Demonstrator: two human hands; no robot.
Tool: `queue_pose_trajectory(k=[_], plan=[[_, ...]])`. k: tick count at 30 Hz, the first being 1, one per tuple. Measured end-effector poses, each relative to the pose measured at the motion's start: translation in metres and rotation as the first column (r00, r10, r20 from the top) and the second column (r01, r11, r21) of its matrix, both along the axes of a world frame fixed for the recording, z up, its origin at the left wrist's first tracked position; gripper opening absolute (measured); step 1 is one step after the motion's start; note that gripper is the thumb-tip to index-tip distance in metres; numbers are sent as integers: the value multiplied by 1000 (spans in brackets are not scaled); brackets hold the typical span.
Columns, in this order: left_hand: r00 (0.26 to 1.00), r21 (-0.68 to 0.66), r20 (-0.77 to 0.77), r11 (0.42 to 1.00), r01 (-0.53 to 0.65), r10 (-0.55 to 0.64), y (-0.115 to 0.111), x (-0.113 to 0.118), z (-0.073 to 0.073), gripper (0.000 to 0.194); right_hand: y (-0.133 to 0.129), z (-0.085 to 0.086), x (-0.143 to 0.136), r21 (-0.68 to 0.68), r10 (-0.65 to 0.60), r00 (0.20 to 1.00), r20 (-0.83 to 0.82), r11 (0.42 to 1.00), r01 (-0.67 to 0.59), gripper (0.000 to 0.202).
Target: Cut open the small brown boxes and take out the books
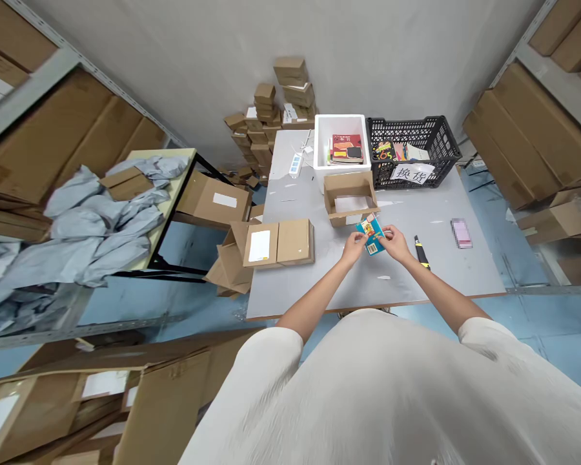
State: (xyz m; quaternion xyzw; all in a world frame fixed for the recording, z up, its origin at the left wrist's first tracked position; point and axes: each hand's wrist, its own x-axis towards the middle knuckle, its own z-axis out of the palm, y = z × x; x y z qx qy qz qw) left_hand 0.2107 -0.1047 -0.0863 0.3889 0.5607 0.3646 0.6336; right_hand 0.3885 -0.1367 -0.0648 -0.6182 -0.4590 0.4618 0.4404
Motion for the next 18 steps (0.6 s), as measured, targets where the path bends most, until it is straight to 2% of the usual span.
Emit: queue_pose_trajectory(k=[4, 8, 11, 13, 18], plan=[[997, -55, 82, 998, 18, -13, -3, 2, 11, 34, -9, 6, -9, 121, 73, 951, 300, 986, -114, 30], [964, -106, 266, 994, 19, 10, -6, 5, 16, 41, -21, 6, -17, 170, 166, 790, 590, 931, -322, 33], [959, -110, 272, 993, -44, 73, -7, 6, 13, 42, -26, 2, -20, 163, 223, 693, 686, 881, -444, 36], [963, -109, 247, 991, -82, 107, -8, 3, 10, 42, -26, 0, -19, 162, 235, 698, 676, 877, -452, 33], [965, -99, 236, 991, -93, 114, -10, -10, 6, 43, -24, -1, -6, 117, 201, 795, 572, 939, -322, 29]])
